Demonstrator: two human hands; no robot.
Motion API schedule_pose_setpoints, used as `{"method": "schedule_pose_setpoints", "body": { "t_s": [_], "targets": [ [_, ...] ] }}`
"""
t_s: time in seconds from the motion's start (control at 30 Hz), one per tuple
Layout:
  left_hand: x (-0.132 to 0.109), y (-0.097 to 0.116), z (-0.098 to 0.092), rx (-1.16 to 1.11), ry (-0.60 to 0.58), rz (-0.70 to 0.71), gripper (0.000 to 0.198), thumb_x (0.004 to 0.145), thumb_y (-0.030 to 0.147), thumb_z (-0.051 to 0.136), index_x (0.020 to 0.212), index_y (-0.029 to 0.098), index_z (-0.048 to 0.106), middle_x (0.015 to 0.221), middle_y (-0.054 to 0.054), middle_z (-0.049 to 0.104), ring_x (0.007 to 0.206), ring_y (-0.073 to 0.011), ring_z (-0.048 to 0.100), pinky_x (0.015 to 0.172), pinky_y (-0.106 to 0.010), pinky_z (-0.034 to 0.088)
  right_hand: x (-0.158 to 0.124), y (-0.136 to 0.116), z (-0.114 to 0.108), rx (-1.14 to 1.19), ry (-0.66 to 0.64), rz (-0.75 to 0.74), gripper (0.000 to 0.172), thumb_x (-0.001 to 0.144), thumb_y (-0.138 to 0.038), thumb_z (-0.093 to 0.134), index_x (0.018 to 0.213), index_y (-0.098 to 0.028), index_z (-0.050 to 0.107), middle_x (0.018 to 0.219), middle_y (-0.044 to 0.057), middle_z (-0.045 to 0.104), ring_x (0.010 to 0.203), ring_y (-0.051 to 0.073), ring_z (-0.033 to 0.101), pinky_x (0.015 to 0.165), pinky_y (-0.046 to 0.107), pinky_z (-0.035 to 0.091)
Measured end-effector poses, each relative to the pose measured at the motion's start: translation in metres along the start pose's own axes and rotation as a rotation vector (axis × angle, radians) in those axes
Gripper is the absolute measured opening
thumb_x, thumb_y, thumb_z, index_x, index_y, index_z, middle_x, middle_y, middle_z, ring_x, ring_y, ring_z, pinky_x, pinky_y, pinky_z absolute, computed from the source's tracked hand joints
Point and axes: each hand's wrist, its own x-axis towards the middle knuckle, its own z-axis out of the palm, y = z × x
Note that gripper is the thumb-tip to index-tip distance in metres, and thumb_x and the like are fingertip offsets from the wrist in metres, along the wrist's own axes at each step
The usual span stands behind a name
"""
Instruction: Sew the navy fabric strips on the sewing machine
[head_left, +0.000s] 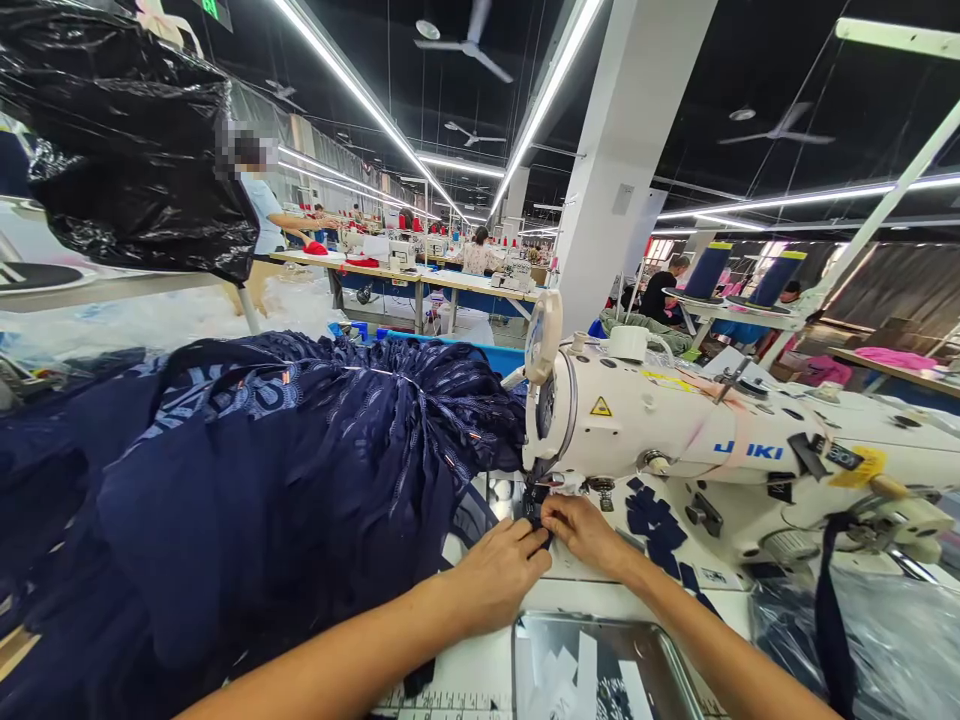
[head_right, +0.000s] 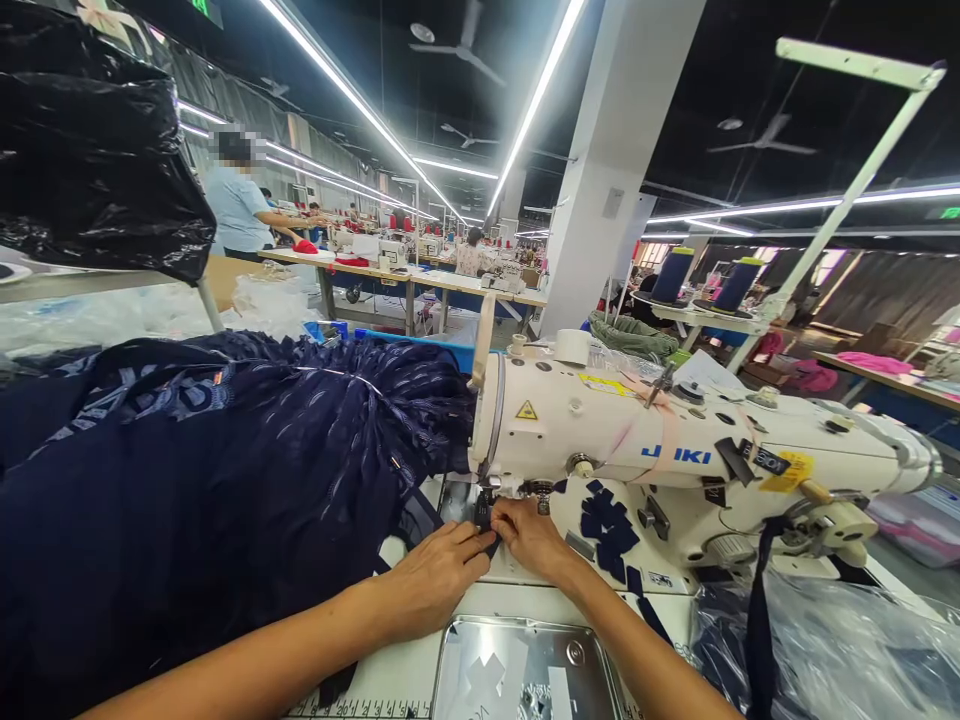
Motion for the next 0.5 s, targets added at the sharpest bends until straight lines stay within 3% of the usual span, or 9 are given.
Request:
{"method": "schedule_pose_setpoints", "body": {
  "t_s": [0.23,0.5],
  "targets": [
    [0.002,-0.005,-0.007,-0.171,0.001,-0.063,0.025,0.066,0.001,0.045,0.085,0.016,0.052,0.117,-0.006,0.054,0.102,-0.0218,0.046,0.085,-0.036,0.041,-0.007,0.007,0.008,-0.166,0.137,-0.099,0.013,0.082,-0.015,0.041,0.073,-0.02,0.049,0.067,0.0,0.055,0.066,0.016,0.051,0.063,0.028,0.04],
    [-0.002,-0.008,0.002,-0.167,0.113,0.005,0.024,0.069,0.002,0.045,0.087,0.013,0.056,0.107,-0.01,0.059,0.101,-0.0223,0.051,0.09,-0.036,0.04,-0.023,-0.002,-0.002,-0.514,0.196,-0.56,0.025,0.087,-0.009,0.035,0.091,-0.014,0.059,0.089,0.009,0.061,0.08,0.018,0.054,0.075,0.035,0.045]
  ]
}}
